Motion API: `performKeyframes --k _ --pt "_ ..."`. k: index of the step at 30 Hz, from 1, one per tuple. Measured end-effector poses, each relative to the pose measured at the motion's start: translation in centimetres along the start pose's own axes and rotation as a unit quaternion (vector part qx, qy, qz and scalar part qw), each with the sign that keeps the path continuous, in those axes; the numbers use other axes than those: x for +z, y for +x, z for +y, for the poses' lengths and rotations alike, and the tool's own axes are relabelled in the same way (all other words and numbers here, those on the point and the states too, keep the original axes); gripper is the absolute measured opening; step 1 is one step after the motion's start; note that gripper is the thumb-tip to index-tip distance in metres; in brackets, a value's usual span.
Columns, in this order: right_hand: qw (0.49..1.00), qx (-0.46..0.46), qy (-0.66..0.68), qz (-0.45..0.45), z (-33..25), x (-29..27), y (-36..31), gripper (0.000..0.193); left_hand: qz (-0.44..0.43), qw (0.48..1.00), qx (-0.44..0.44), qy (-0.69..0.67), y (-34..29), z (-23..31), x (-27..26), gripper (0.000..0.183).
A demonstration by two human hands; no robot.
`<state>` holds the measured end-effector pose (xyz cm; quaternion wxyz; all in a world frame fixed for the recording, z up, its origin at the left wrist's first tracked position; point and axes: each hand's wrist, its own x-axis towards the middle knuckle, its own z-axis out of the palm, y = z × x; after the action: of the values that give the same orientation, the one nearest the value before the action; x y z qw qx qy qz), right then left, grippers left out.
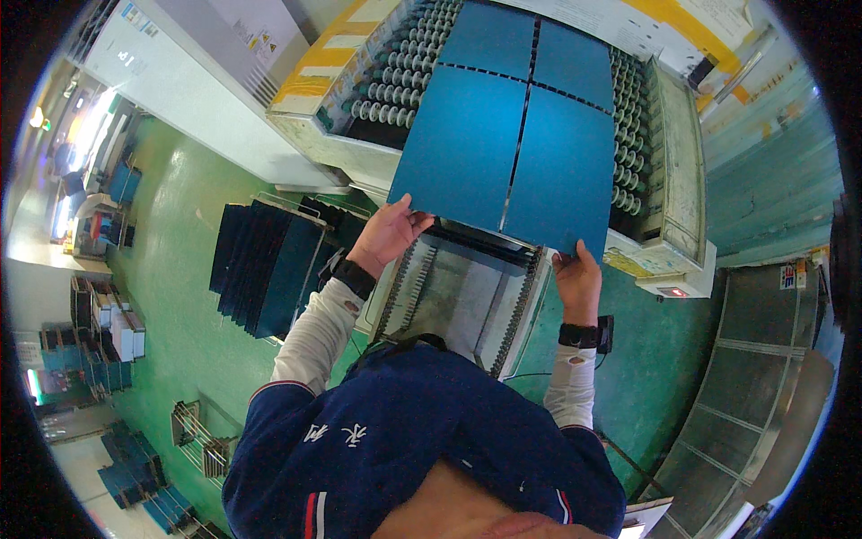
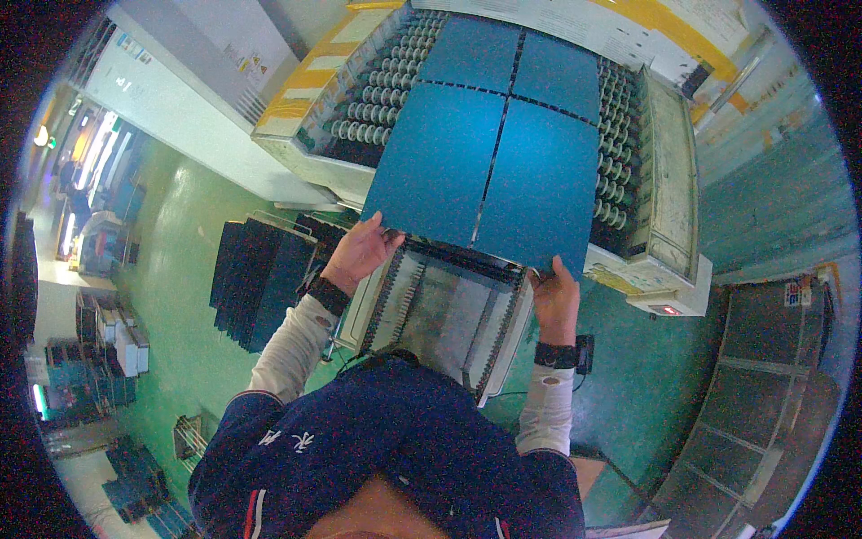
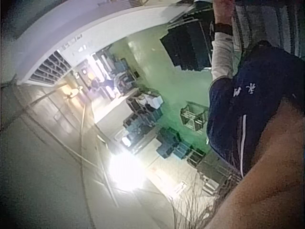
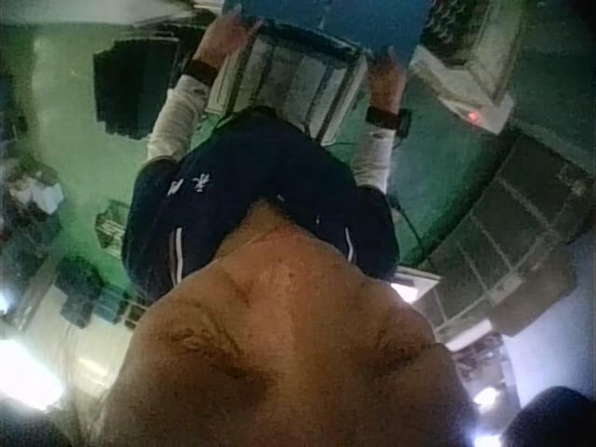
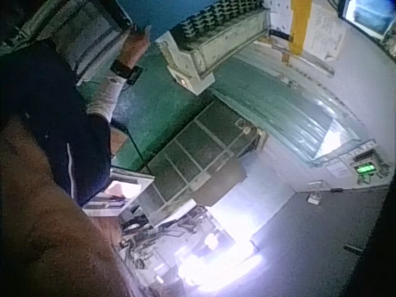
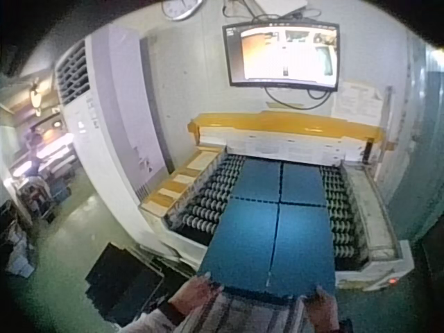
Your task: Loading metal sheets into a processing machine and organizing them in a rack.
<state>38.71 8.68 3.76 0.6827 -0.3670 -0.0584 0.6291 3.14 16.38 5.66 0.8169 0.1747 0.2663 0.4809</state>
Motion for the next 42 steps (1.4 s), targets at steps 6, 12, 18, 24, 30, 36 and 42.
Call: performKeyframes --k 6,12,18,24,30,36,42 --pt "1.000 0.001 0.001 -0.004 -0.2 0.4 0.2 0.013 0.001 1.000 -0.009 -0.007 0.5 0.3 0.2 0.022" --pt "1.000 0.002 -0.003 0.005 -0.2 0.5 0.5 0.011 -0.004 1.000 -0.014 -0.012 0.8 0.4 -0.4 0.021" --pt "1.000 -0.007 0.010 -0.003 -0.1 -0.5 1.3 0.010 0.002 1.000 0.000 -0.008 1.1 0.6 0.5 0.020" --pt "1.000 -0.014 0.005 0.003 -0.3 -0.7 1.4 0.008 -0.002 1.000 0.023 -0.010 1.7 0.3 -0.1 0.019" --pt "0.997 -0.010 -0.073 -0.028 0.2 -0.3 0.7 0.021 -0.012 1.000 0.006 -0.013 2.2 0.2 -2.1 0.020" --pt "0.951 0.055 -0.300 -0.045 6.0 -2.6 1.3 0.033 -0.013 1.000 0.020 0.010 0.4 -0.4 -3.8 0.032" --pt "0.660 -0.209 -0.705 -0.157 14.7 -8.1 5.6 0.039 0.096 0.995 -0.019 0.020 -3.2 -3.2 -9.8 0.043"
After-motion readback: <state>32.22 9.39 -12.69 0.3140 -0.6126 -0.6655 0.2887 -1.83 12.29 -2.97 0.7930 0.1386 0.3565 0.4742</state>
